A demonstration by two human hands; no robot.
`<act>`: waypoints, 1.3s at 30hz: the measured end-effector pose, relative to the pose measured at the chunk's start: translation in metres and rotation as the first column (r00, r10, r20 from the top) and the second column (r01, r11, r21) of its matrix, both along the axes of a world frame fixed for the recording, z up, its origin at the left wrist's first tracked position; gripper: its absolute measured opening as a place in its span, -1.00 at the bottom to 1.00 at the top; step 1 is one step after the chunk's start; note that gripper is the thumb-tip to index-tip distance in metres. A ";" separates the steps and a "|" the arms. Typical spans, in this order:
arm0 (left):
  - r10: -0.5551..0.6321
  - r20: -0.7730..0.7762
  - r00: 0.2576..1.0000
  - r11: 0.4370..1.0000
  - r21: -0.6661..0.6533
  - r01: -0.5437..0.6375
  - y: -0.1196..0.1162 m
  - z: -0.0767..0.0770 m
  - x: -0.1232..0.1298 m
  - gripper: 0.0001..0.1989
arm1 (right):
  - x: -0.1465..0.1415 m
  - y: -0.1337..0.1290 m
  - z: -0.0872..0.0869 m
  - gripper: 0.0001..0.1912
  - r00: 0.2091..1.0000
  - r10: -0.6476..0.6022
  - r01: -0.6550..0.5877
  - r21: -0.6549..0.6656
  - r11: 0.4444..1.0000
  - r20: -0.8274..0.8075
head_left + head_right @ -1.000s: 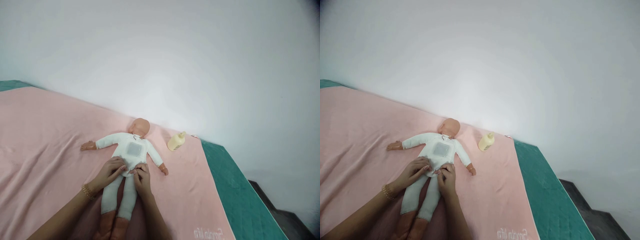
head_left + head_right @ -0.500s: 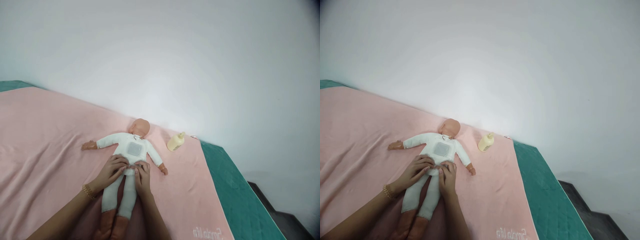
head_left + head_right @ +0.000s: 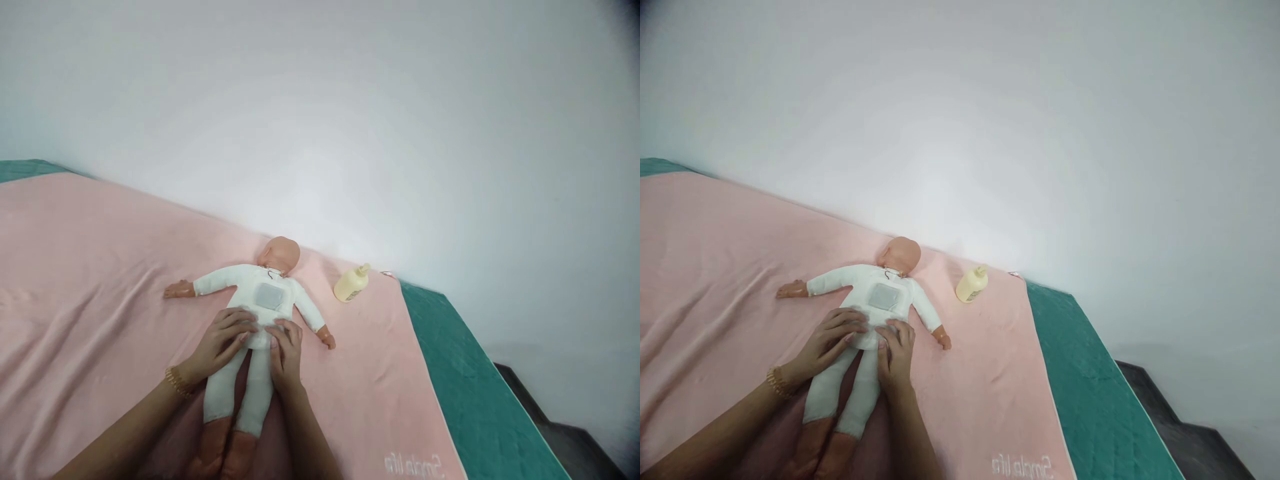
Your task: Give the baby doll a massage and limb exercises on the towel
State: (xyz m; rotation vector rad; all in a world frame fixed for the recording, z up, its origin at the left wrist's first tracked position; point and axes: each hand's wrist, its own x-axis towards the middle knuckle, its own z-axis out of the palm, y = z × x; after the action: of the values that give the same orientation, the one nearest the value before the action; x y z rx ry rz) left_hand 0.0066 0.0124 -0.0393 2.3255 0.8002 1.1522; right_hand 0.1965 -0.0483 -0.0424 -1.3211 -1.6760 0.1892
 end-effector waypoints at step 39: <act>0.052 -0.072 0.996 0.994 -0.090 -0.058 0.011 0.005 0.006 -0.68 | 0.001 0.013 0.013 -0.66 0.997 0.017 -0.024 -0.088 0.996 -0.074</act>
State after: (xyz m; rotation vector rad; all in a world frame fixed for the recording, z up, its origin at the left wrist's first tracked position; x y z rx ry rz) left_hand 0.0131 0.0230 -0.0340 2.2915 0.9276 1.0388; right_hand 0.1972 -0.0353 -0.0296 -1.3469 -1.6354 0.3237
